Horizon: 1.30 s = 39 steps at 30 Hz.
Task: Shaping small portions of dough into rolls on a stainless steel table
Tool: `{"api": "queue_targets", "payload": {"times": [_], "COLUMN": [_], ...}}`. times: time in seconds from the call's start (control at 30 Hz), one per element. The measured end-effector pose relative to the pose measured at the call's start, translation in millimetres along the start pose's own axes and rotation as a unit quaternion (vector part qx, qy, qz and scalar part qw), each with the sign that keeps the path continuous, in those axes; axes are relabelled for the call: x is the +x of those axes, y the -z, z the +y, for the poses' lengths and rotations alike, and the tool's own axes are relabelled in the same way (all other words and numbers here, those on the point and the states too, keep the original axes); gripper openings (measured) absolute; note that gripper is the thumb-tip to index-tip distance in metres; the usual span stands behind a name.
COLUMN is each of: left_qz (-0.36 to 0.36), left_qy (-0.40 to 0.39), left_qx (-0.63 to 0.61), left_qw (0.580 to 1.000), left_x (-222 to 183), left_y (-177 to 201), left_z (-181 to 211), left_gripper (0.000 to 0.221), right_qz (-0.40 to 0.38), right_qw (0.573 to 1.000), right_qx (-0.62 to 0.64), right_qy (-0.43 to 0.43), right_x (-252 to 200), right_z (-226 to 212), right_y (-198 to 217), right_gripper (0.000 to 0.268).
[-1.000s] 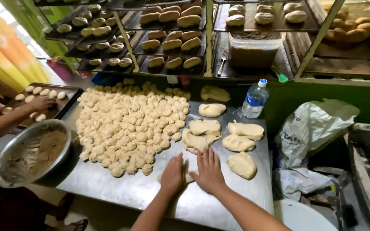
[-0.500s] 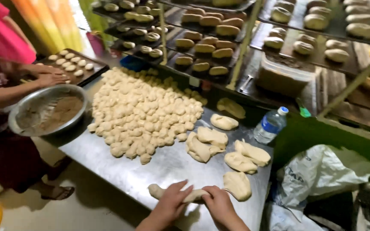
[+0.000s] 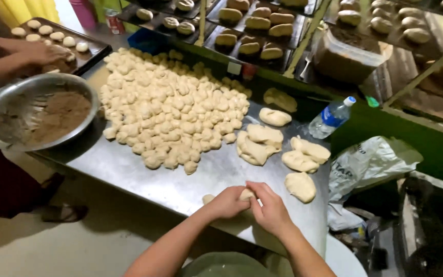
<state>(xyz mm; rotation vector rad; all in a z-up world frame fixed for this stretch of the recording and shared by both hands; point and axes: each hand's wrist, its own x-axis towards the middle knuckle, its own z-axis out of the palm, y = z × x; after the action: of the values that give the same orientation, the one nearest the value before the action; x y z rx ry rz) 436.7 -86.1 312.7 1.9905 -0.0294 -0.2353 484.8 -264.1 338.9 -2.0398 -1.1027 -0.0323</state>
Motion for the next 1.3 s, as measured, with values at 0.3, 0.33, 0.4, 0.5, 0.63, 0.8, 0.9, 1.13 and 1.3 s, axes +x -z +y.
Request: {"api": "queue_targets", "payload": {"times": [0.3, 0.33, 0.4, 0.5, 0.63, 0.8, 0.9, 1.13, 1.3], "left_qz": [0.091, 0.091, 0.086, 0.068, 0.056, 0.096, 0.149, 0.208, 0.234], "left_qy": [-0.046, -0.046, 0.112, 0.059, 0.110, 0.256, 0.196, 0.085, 0.228], "left_qx": [0.250, 0.252, 0.211, 0.352, 0.407, 0.130, 0.128, 0.088, -0.110], "left_qw": [0.963, 0.962, 0.967, 0.932, 0.905, 0.953, 0.961, 0.970, 0.939], "left_x": [-9.6, -10.2, -13.6, 7.4, -7.5, -43.8, -29.3, -9.6, 23.6], "left_y": [46.9, 52.2, 58.3, 61.5, 78.7, 109.9, 89.2, 46.0, 9.7], "left_z": [-23.3, -18.3, -5.8, -74.5, -67.1, 39.5, 7.2, 44.9, -88.4], "left_gripper": [0.028, 0.028, 0.031, 0.040, 0.033, 0.099, 0.071, 0.110, 0.048], "right_qz": [0.024, 0.027, -0.026, -0.219, -0.402, -0.011, 0.178, -0.198, -0.028], "right_qw": [0.979, 0.979, 0.970, 0.962, 0.884, 0.983, 0.945, 0.939, 0.978], "right_qx": [-0.202, -0.202, -0.224, -0.114, 0.239, 0.023, -0.266, 0.280, 0.202], "right_qy": [0.004, 0.005, -0.094, -0.113, 0.022, 0.180, 0.071, -0.030, 0.053], "right_x": [36.5, 40.5, 44.2, 67.2, 62.9, 141.4, 166.2, 85.2, 90.0], "right_z": [-23.4, -15.2, -0.1, -18.1, 10.9, 8.1, 50.1, 90.3, 81.1], "right_y": [-69.9, -80.1, -97.5, -83.5, -57.8, 8.4, 30.0, -66.1, -55.6], "right_gripper": [0.075, 0.075, 0.071, 0.054, 0.027, 0.042, 0.075, 0.045, 0.027]}}
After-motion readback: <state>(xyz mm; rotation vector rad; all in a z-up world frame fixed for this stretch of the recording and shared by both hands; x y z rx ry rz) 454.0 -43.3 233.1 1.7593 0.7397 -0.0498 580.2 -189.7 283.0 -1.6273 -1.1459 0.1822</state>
